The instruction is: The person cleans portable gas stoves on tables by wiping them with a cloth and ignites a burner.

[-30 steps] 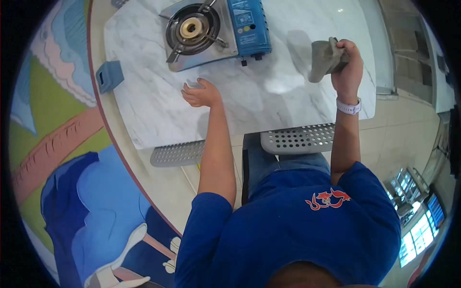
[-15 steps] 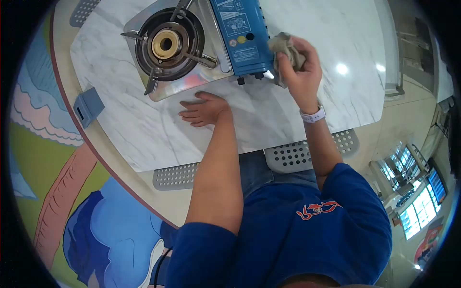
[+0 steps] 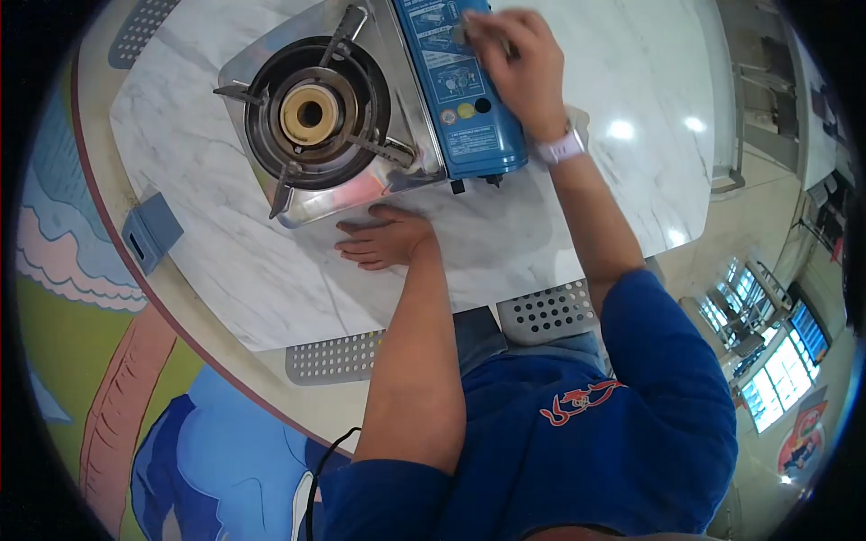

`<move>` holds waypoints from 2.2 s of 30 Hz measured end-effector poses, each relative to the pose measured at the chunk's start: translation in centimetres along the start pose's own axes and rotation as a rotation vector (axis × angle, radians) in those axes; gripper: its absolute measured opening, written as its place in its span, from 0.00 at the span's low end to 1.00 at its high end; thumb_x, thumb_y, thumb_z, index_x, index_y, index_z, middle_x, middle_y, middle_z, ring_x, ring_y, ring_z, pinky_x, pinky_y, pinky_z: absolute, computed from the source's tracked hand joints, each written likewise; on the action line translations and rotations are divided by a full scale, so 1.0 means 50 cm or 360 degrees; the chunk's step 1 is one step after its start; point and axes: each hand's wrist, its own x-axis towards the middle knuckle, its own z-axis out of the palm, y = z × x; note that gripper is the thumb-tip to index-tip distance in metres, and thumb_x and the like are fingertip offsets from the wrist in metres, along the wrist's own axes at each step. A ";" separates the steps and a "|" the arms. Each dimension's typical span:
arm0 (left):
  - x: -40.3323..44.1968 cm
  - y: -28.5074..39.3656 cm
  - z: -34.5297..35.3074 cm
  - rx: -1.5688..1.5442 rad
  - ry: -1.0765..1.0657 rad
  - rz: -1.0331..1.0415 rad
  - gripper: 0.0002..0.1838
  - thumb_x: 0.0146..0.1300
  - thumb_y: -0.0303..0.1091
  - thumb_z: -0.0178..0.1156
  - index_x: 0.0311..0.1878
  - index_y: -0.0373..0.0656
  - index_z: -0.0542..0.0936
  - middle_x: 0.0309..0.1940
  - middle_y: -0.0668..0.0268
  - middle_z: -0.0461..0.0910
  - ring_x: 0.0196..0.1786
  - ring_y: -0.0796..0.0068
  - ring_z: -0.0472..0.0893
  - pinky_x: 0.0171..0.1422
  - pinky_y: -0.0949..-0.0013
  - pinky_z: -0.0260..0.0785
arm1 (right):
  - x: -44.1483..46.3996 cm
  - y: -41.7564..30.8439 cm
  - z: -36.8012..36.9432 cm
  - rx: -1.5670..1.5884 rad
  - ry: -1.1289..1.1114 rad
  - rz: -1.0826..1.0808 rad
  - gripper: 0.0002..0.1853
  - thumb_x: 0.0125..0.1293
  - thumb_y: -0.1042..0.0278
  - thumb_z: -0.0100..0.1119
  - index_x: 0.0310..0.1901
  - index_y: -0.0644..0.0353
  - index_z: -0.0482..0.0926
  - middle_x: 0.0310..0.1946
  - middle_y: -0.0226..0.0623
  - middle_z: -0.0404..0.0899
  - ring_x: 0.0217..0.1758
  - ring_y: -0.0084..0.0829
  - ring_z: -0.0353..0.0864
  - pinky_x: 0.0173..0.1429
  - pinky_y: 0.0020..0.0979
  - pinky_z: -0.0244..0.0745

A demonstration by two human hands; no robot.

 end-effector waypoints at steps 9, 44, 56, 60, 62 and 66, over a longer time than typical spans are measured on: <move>0.004 -0.001 -0.002 0.0042 -0.0018 0.0027 0.35 0.66 0.57 0.41 0.69 0.43 0.60 0.69 0.50 0.56 0.72 0.52 0.56 0.69 0.46 0.50 | 0.152 0.036 0.059 0.0117 0.0039 -0.0072 0.06 0.59 0.71 0.60 0.37 0.61 0.83 0.31 0.45 0.78 0.36 0.43 0.78 0.42 0.36 0.73; 0.008 -0.005 0.007 0.0042 0.0023 -0.0005 0.31 0.68 0.57 0.39 0.68 0.49 0.61 0.68 0.50 0.60 0.70 0.54 0.60 0.67 0.49 0.53 | -0.030 0.123 -0.040 0.0615 0.0306 0.0947 0.11 0.62 0.66 0.61 0.42 0.62 0.80 0.36 0.37 0.82 0.39 0.28 0.81 0.43 0.27 0.75; 0.015 -0.020 0.029 -0.0006 0.0049 0.0011 0.32 0.67 0.57 0.39 0.67 0.47 0.63 0.67 0.49 0.60 0.69 0.52 0.60 0.67 0.48 0.54 | -0.139 0.084 -0.133 0.0968 -0.0029 0.1134 0.18 0.64 0.62 0.60 0.51 0.64 0.76 0.39 0.36 0.82 0.39 0.23 0.80 0.44 0.24 0.75; 0.016 -0.007 -0.001 -0.0129 -0.0081 -0.0042 0.33 0.67 0.57 0.36 0.68 0.46 0.61 0.68 0.45 0.57 0.72 0.49 0.56 0.68 0.46 0.50 | -0.187 0.066 -0.115 0.0899 -0.0118 0.1210 0.19 0.62 0.61 0.64 0.49 0.65 0.78 0.42 0.41 0.83 0.42 0.24 0.81 0.46 0.25 0.75; 0.015 -0.007 0.006 -0.0075 -0.0007 -0.0029 0.32 0.67 0.58 0.37 0.67 0.47 0.62 0.67 0.48 0.59 0.69 0.51 0.59 0.67 0.47 0.53 | -0.207 0.059 -0.109 0.0897 -0.0127 0.1182 0.17 0.61 0.61 0.65 0.46 0.65 0.79 0.40 0.40 0.83 0.41 0.24 0.81 0.45 0.26 0.75; 0.016 -0.010 0.011 -0.0084 0.0013 -0.0008 0.32 0.67 0.58 0.37 0.67 0.47 0.63 0.67 0.48 0.60 0.69 0.51 0.60 0.67 0.47 0.53 | -0.205 0.015 -0.105 0.0763 -0.0054 0.1001 0.14 0.60 0.63 0.65 0.43 0.62 0.81 0.36 0.39 0.82 0.37 0.28 0.80 0.43 0.27 0.74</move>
